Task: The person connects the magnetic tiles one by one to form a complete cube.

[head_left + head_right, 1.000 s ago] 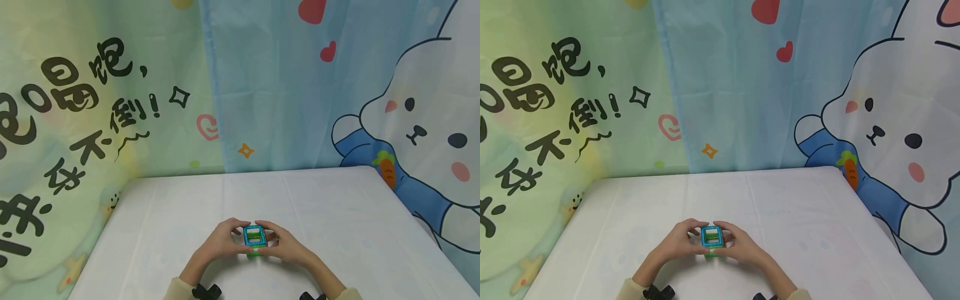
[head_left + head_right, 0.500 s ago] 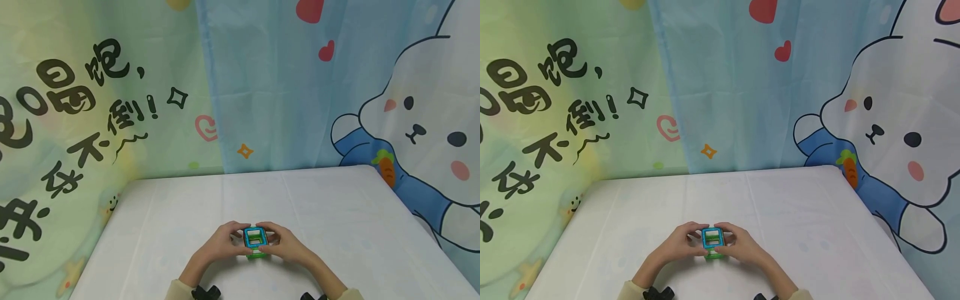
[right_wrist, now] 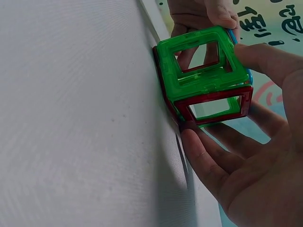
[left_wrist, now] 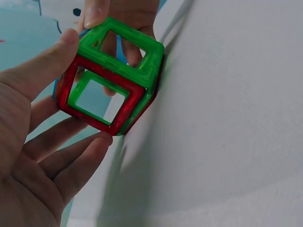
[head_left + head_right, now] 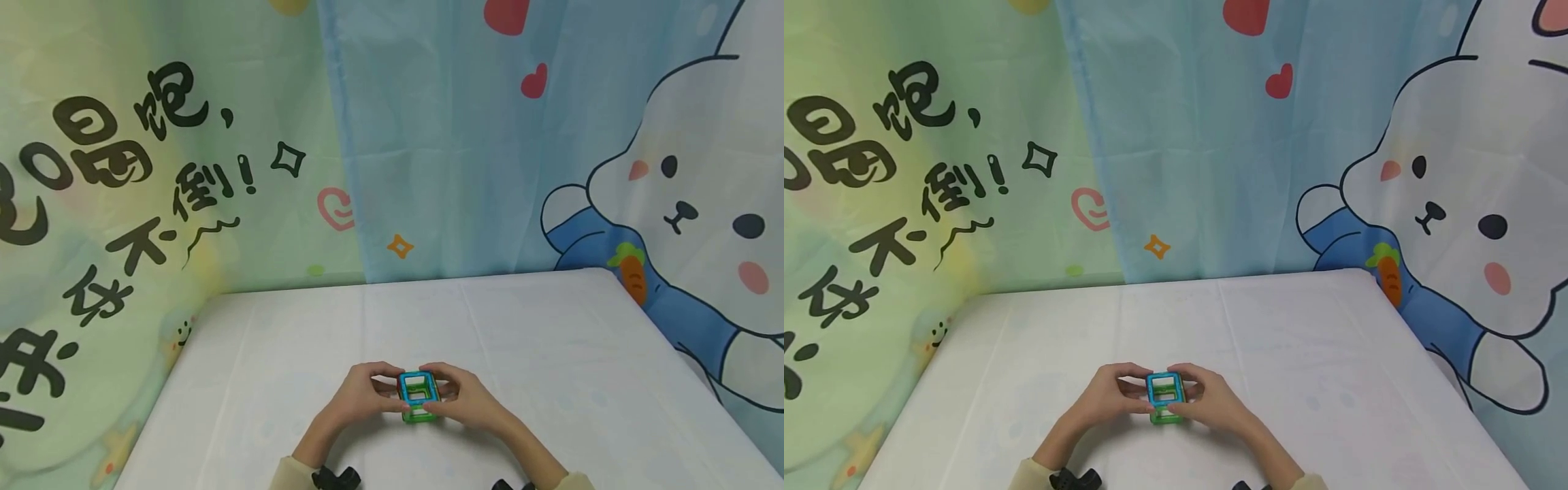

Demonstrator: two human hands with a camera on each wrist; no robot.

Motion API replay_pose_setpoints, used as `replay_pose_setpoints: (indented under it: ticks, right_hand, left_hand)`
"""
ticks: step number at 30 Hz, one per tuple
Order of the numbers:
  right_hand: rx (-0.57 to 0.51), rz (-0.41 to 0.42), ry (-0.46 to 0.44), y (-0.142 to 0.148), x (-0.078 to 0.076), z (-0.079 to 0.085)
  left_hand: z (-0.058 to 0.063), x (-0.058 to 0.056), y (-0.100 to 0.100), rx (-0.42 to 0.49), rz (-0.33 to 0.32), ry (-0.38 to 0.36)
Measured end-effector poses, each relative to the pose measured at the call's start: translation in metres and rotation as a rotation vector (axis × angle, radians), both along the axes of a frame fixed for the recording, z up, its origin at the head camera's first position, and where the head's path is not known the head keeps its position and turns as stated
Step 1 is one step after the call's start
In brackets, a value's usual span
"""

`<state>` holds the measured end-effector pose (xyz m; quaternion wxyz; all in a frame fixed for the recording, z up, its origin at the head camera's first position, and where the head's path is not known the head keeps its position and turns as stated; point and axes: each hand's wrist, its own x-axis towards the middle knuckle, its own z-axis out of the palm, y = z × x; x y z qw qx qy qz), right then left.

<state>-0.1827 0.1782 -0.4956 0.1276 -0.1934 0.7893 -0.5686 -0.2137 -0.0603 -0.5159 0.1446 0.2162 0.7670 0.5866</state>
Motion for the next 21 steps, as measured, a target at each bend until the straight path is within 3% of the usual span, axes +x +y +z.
replay_pose_setpoints:
  ticks: [6,12,17,21]
  right_hand:
    - [0.012,-0.028,-0.016,-0.0033,0.0008,0.0039]
    - [0.011,-0.043,-0.004,-0.0058,0.0022,0.0045]
    - [0.044,-0.056,0.002,-0.0047,-0.0002,0.002]
    - [0.036,-0.011,-0.034,0.0004,-0.0021,-0.0021]
  left_hand:
    - [0.0049,0.0015,-0.0022,0.009,0.026,-0.028]
    - [0.0047,-0.0001,-0.0061,0.013,-0.028,-0.01]
    - [0.0044,-0.001,-0.0059,-0.089,-0.059,0.07]
    - [0.0037,0.0001,-0.0041,-0.149,-0.062,0.092]
